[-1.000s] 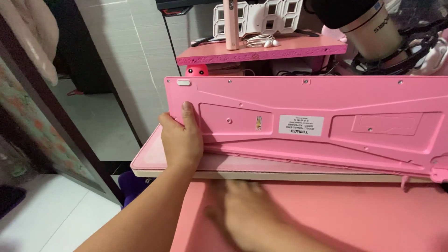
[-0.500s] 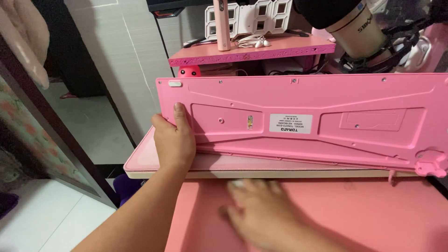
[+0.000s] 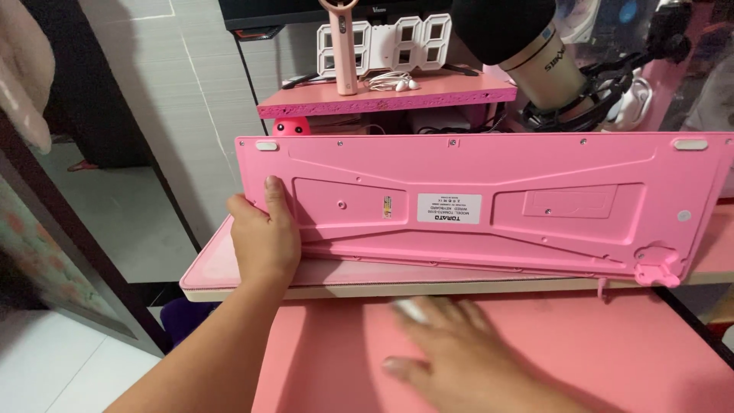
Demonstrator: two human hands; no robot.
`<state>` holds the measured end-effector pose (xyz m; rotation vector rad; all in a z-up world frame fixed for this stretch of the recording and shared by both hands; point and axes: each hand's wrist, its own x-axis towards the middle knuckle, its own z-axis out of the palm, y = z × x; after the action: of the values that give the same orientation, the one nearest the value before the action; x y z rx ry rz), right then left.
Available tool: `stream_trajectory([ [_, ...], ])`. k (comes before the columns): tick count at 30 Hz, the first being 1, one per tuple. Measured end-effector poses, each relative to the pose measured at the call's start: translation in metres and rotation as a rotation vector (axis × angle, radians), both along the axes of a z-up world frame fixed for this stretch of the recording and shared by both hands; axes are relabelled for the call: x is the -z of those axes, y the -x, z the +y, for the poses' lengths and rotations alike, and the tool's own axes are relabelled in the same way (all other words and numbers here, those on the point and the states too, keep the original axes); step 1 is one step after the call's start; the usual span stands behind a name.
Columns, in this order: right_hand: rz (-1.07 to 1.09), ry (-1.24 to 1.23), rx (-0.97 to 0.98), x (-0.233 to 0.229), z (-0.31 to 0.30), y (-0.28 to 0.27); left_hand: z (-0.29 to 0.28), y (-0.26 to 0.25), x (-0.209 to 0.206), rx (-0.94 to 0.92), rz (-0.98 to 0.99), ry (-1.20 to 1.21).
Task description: The person wipes a white audio mixer, a pink mouse, a pink keyboard, a black wrist rest, and a microphone with a white cloth. They also wipe the pink desk surface and a pink monitor stand, then place the keyboard back on the desk.
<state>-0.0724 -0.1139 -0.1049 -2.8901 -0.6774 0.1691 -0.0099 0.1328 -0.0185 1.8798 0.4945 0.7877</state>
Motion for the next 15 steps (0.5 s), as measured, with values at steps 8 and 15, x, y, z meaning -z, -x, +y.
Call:
stream_trajectory([
  [8, 0.114, 0.167, 0.604, -0.035, -0.045, 0.006, 0.004, -0.008, 0.007, -0.036, -0.036, -0.082],
  [15, 0.199, 0.079, 0.258, -0.039, -0.023, 0.014, 0.001, 0.0, -0.001, -0.017, 0.018, -0.026],
])
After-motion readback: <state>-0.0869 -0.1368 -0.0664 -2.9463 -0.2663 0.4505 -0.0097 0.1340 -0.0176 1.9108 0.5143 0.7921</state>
